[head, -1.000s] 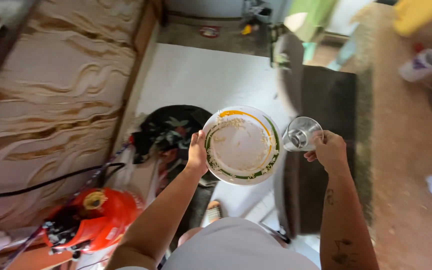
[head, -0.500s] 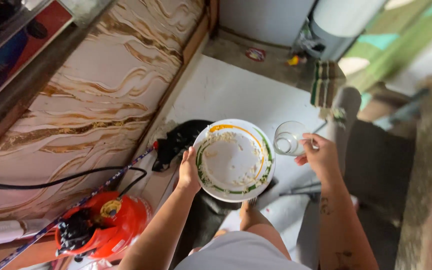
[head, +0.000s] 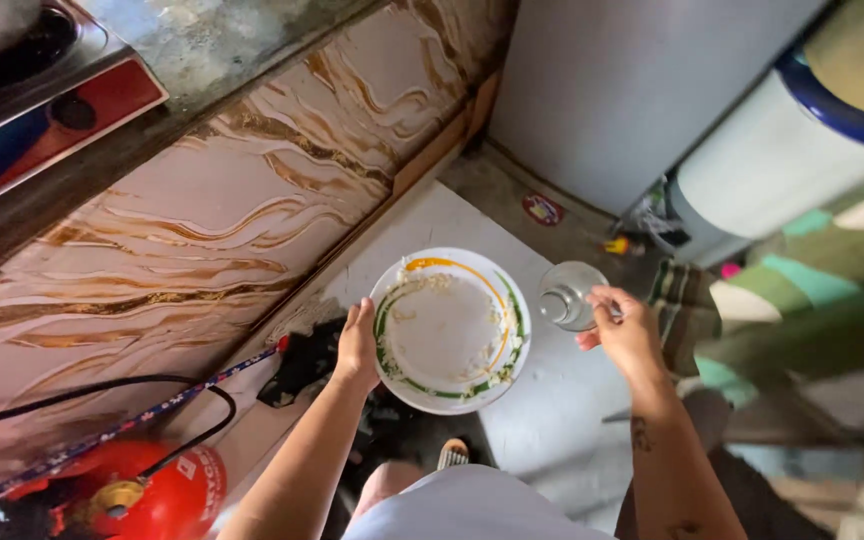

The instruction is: Clear leftover food, gather dirty dishes, take them to the sink, and wipe down the dining table.

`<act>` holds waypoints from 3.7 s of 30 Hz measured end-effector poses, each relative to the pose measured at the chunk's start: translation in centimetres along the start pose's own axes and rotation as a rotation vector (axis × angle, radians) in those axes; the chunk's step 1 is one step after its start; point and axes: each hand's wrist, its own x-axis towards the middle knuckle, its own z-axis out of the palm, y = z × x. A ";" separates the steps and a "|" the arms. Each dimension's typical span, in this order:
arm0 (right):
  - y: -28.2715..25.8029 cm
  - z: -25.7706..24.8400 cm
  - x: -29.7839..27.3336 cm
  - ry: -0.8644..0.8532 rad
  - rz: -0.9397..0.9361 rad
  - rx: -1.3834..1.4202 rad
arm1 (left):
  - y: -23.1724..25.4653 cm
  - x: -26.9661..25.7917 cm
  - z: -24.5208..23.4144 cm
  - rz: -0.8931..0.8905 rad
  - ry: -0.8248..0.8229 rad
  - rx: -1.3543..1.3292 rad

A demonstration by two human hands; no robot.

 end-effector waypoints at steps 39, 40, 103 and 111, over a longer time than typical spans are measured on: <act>-26.2 13.1 100.2 -0.376 -0.165 -0.073 | 23.7 73.1 44.1 0.179 0.373 -0.357; -26.9 14.8 102.4 -0.406 -0.172 -0.076 | 24.9 74.4 44.4 0.194 0.395 -0.371; -36.3 60.8 151.7 -0.727 -0.598 -0.178 | 51.7 129.1 31.2 0.248 0.694 1.195; -40.2 49.5 151.8 -0.545 -0.079 -0.106 | 51.6 131.4 42.6 0.350 0.337 1.381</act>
